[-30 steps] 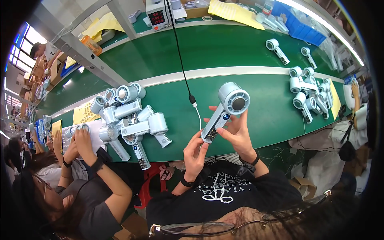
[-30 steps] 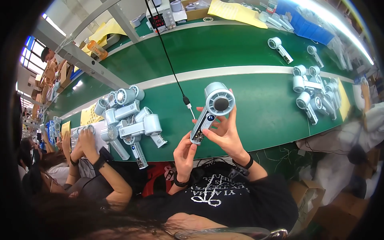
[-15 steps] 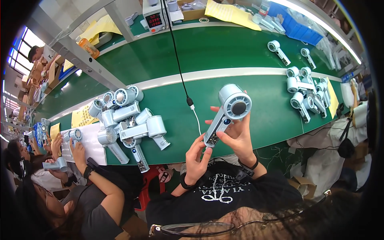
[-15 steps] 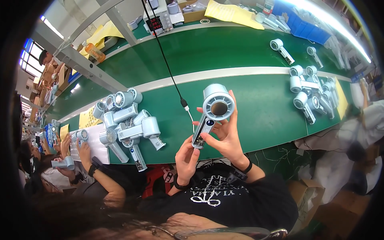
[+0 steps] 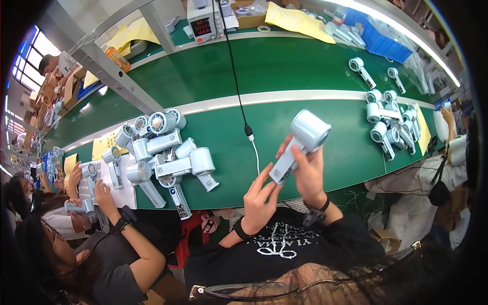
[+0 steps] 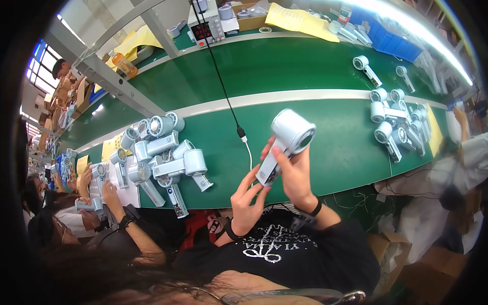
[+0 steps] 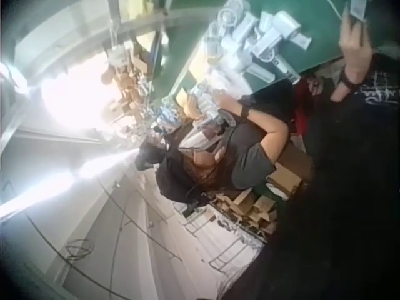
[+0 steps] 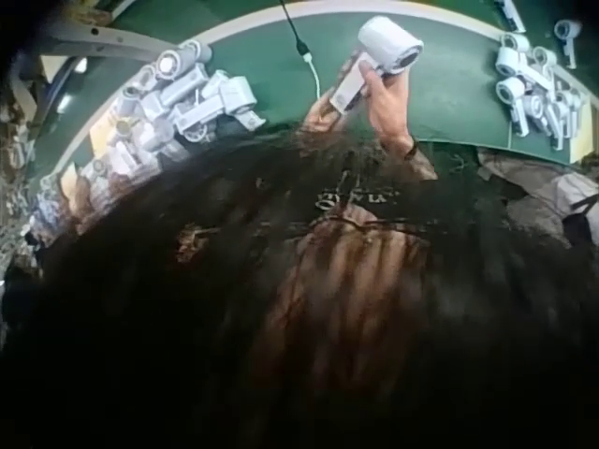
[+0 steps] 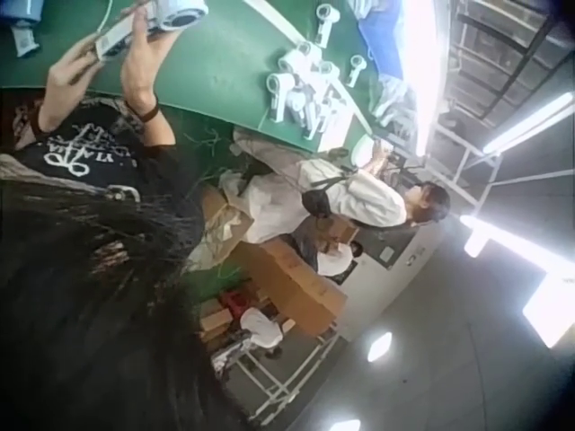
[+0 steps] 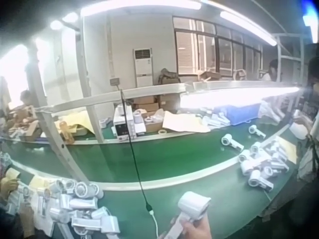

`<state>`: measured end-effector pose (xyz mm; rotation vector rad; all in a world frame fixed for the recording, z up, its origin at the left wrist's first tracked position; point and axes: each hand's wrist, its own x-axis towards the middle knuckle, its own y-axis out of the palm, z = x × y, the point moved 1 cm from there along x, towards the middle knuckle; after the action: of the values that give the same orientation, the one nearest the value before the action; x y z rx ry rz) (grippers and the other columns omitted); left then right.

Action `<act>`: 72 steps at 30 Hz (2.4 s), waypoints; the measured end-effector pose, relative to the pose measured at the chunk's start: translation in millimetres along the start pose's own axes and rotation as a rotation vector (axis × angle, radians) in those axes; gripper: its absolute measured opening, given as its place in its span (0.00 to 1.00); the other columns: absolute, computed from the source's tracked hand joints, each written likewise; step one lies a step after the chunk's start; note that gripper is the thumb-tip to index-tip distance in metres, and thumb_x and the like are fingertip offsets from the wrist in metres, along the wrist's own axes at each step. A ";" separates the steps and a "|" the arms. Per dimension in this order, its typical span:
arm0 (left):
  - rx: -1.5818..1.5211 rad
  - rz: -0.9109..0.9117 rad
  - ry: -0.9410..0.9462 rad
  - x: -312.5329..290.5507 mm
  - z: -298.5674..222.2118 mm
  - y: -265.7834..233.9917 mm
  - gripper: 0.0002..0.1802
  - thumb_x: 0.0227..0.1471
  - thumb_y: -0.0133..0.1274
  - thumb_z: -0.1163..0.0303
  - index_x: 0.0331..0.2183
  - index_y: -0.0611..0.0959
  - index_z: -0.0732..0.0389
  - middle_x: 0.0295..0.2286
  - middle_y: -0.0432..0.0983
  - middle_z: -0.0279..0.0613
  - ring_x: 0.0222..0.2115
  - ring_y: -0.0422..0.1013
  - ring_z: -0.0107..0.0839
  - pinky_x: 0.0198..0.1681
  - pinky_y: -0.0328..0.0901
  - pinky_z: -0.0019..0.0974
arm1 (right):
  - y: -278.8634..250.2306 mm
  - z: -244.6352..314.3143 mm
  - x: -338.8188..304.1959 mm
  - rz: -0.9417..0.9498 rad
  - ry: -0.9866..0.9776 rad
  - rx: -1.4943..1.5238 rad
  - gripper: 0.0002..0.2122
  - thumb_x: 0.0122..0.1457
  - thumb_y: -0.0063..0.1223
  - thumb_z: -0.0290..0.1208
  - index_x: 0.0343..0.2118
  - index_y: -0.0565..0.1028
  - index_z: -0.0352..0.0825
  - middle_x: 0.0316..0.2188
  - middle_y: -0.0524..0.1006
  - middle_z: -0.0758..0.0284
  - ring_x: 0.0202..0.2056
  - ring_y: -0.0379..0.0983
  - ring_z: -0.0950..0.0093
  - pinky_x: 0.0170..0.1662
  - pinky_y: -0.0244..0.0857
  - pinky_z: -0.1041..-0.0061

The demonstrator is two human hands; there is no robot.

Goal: Testing and inspecting handheld fans on an assembly line.

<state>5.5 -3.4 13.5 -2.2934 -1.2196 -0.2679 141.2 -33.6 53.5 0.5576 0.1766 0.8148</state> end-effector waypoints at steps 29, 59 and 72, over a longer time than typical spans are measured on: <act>-0.013 -0.139 -0.095 -19.7 14.2 -42.7 0.05 0.48 0.58 0.78 0.29 0.79 0.69 0.37 0.77 0.47 0.33 0.76 0.42 0.37 0.69 0.36 | 84.3 -92.1 64.4 0.916 -0.568 -1.182 0.35 0.41 0.70 0.44 0.51 0.65 0.35 0.61 0.50 0.49 0.61 0.49 0.49 0.61 0.49 0.53; -0.367 0.137 -0.180 -4.3 3.7 -12.8 0.05 0.53 0.54 0.76 0.32 0.81 0.68 0.51 0.67 0.59 0.41 0.74 0.36 0.40 0.69 0.31 | -18.8 11.2 8.5 0.325 0.169 -0.067 0.40 0.53 0.55 0.22 0.63 0.42 0.50 0.56 0.59 0.52 0.50 0.69 0.51 0.48 0.69 0.48; -0.254 0.006 -0.161 10.3 -17.7 -7.6 0.06 0.55 0.52 0.76 0.32 0.78 0.70 0.21 0.75 0.39 0.19 0.70 0.23 0.23 0.63 0.25 | -26.2 -2.1 5.1 0.184 0.275 0.168 0.39 0.56 0.53 0.23 0.64 0.39 0.47 0.55 0.59 0.50 0.54 0.64 0.51 0.51 0.66 0.44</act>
<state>6.5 -2.1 35.2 -2.5788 -1.3220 -0.2520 160.6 -43.5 38.1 0.6241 0.4544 1.0616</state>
